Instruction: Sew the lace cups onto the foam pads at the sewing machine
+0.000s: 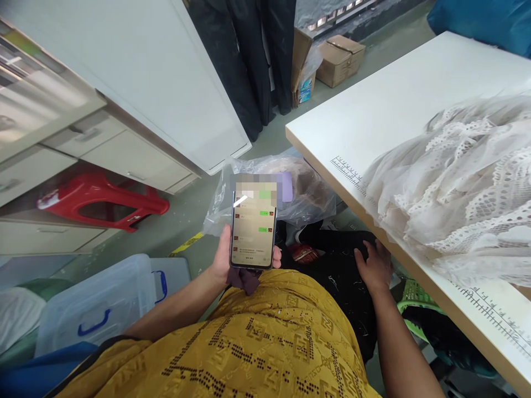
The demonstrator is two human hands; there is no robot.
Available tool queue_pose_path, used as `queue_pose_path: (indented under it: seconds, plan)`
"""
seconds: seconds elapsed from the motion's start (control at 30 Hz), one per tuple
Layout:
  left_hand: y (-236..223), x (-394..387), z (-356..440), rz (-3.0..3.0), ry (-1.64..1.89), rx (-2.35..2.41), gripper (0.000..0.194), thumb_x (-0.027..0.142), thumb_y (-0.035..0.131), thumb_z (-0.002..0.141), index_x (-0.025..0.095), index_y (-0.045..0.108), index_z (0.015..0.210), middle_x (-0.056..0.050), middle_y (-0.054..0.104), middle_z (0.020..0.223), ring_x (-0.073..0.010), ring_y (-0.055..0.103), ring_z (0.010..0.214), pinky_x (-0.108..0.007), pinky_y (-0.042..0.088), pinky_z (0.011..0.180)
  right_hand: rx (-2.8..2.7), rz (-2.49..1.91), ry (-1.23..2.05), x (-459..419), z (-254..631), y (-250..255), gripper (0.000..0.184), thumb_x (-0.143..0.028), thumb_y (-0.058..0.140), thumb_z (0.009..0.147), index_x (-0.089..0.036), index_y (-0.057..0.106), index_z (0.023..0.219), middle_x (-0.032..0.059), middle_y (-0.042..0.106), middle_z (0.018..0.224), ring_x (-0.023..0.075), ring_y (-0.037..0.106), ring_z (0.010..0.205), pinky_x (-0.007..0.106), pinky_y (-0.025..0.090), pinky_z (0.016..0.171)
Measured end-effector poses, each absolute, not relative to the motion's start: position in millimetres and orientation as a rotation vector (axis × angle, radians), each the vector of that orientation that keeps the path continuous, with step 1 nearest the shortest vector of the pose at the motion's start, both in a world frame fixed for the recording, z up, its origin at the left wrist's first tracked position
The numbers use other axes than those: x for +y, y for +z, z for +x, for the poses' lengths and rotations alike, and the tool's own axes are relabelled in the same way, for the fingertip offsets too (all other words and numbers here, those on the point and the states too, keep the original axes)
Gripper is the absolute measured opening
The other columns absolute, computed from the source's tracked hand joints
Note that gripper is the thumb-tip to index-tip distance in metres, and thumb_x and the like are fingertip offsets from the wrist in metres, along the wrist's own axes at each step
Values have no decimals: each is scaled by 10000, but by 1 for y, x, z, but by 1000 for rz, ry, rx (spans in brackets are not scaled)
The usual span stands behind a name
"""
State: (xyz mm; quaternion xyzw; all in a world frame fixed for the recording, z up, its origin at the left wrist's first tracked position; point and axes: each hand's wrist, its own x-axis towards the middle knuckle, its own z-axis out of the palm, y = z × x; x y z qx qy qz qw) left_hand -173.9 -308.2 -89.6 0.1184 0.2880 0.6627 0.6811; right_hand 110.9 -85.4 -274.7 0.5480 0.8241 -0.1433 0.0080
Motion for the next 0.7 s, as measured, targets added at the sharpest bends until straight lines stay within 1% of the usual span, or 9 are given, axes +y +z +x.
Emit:
queue_pose_path:
  seconds: [0.2,0.33,0.47,0.6,0.7]
  plan:
    - [-91,-308,-174,272,1492,631,907,801,205,834,64,580,1205,-193,675,1023,-292,658,900,-407,457,874,2578,1711,-457,-84,111,-275,601,-522,349,862,-139,570,1270,159,403,1454,327,321,1360,501,328,1076]
    - [-92,-308,-174,272,1491,614,885,802,270,822,68,581,1206,-191,678,1025,-291,659,905,-403,456,884,2566,1721,-478,-84,111,-275,608,-526,352,859,-140,566,1278,160,396,1459,338,318,1362,514,332,1070]
    - [-93,-309,-174,252,1493,593,872,792,261,834,74,577,1215,-185,679,1033,-290,660,919,-399,454,893,2559,1735,-505,-85,111,-273,600,-521,358,860,-145,561,1282,158,385,1468,335,308,1370,525,327,1073]
    - [-95,-311,-174,238,1484,596,887,796,242,834,66,580,1208,-192,673,1059,-296,659,944,-389,459,893,2552,1748,-551,-86,109,-270,593,-512,367,864,-141,553,1287,158,367,1482,325,285,1385,526,298,1096]
    - [-95,-311,-174,240,1488,588,884,799,262,828,69,576,1215,-188,673,1059,-298,657,949,-392,456,900,2528,1760,-622,-86,108,-267,593,-500,391,852,-130,549,1288,162,351,1491,333,263,1395,535,269,1113]
